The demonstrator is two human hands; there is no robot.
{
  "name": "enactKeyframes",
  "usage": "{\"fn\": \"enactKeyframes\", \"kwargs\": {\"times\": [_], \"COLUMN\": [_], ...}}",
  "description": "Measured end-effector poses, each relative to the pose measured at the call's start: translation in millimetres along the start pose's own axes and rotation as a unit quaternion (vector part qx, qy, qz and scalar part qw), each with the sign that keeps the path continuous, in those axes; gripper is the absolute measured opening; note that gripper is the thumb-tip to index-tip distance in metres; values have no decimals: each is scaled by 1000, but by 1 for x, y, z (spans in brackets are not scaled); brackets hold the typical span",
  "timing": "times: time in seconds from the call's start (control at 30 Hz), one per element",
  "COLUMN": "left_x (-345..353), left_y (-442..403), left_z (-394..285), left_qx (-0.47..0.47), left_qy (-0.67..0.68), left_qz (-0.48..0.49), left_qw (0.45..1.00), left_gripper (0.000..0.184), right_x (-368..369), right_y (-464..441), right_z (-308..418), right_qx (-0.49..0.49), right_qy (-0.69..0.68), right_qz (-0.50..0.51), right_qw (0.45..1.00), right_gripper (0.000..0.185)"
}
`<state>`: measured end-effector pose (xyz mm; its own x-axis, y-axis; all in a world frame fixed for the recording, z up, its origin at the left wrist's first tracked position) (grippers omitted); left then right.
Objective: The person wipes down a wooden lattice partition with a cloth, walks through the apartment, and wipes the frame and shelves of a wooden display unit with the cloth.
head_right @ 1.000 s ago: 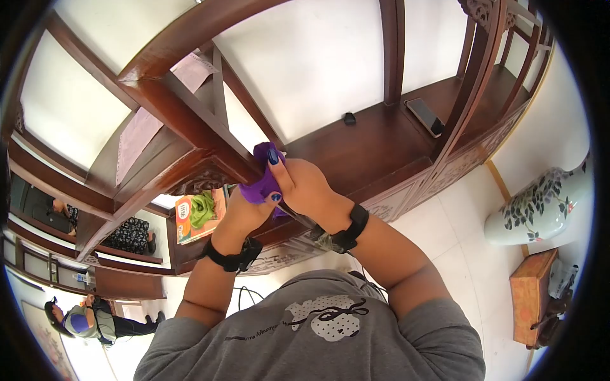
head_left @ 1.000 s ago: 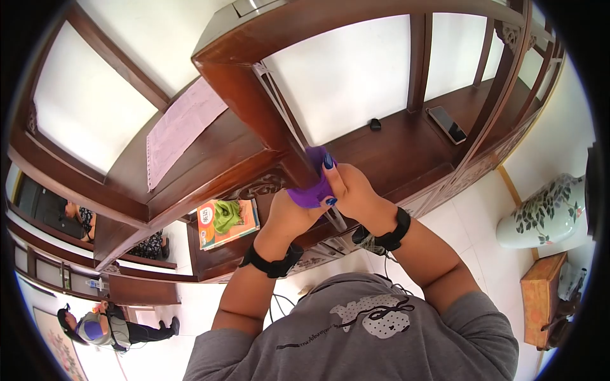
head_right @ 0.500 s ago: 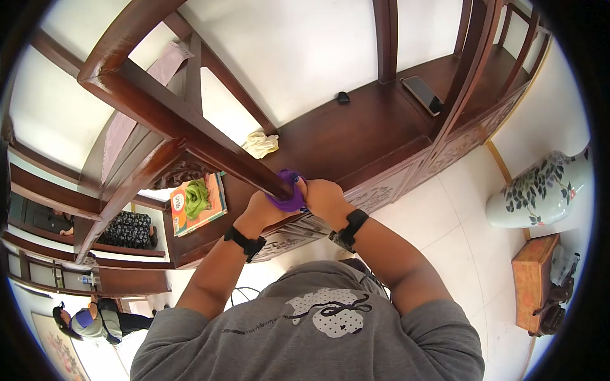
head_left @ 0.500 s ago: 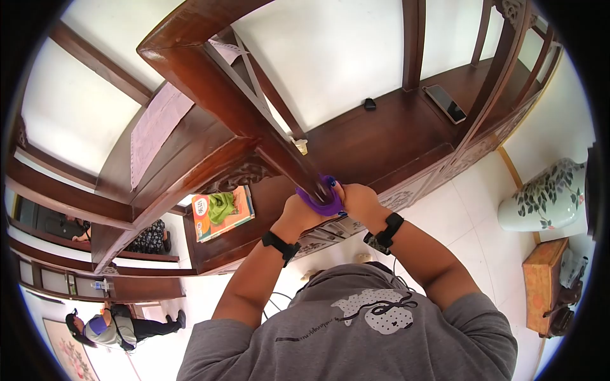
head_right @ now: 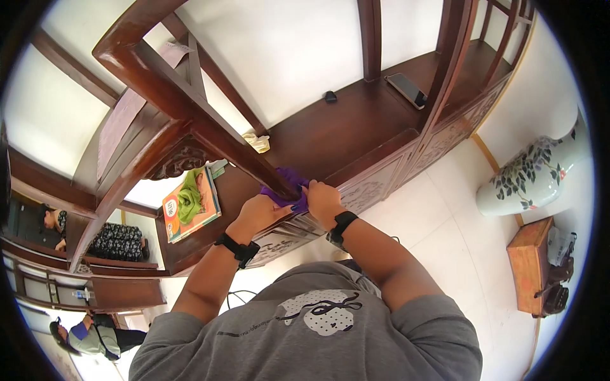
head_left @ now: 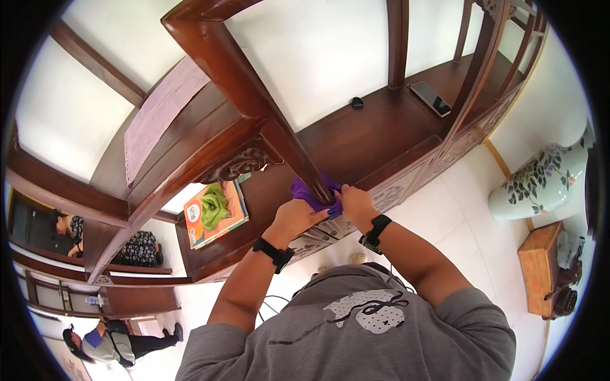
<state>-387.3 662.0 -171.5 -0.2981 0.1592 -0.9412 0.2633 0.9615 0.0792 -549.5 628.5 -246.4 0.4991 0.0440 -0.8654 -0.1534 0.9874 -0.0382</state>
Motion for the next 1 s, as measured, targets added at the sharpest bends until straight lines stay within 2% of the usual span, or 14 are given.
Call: {"fn": "enactKeyframes", "kwargs": {"times": [0.13,0.23,0.33,0.43,0.5,0.63,0.73,0.77,0.87,1.0], "left_x": [-23,-25,-20,-1,12,18,3,2,-2,-9], "left_y": [3,1,-5,-2,4,15,29,32,57,99], "left_z": [-14,-11,-4,9,21,61,91,103,125,149], "left_qx": [-1,77,170,195,179,87,-29,-68,-98,-121], "left_qy": [-53,-84,-78,-54,-29,39,5,-20,-43,-49], "left_qz": [-16,-95,-63,-9,24,9,0,26,-7,24], "left_qw": [998,989,980,979,983,995,1000,997,994,991], "left_gripper": [51,50,47,44,42,40,40,39,39,34], "right_x": [-2,-3,-1,-4,-1,23,29,40,53,72], "right_y": [14,30,39,56,63,55,40,34,20,14], "right_z": [2,6,12,28,45,65,87,89,112,144], "right_qx": [48,78,61,7,-50,-103,-57,-47,-65,-159], "right_qy": [-1,-25,-48,-32,-3,-66,-134,-139,-82,-77], "right_qz": [26,52,37,72,131,61,105,103,86,119], "right_qw": [998,995,996,997,990,991,984,984,991,977], "right_gripper": [37,33,31,28,27,26,32,36,32,32]}}
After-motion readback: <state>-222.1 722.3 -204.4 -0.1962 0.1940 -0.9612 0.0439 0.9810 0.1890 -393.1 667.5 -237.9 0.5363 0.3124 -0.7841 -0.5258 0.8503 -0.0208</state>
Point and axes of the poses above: each hand's wrist, its own y-axis away from the middle knuckle, its own x-axis out of the palm, z = x × y, the point moved 3 cm from there along -y, towards the middle knuckle, and after that the axes turned 7 degrees about -z, right-handed, at the moved point
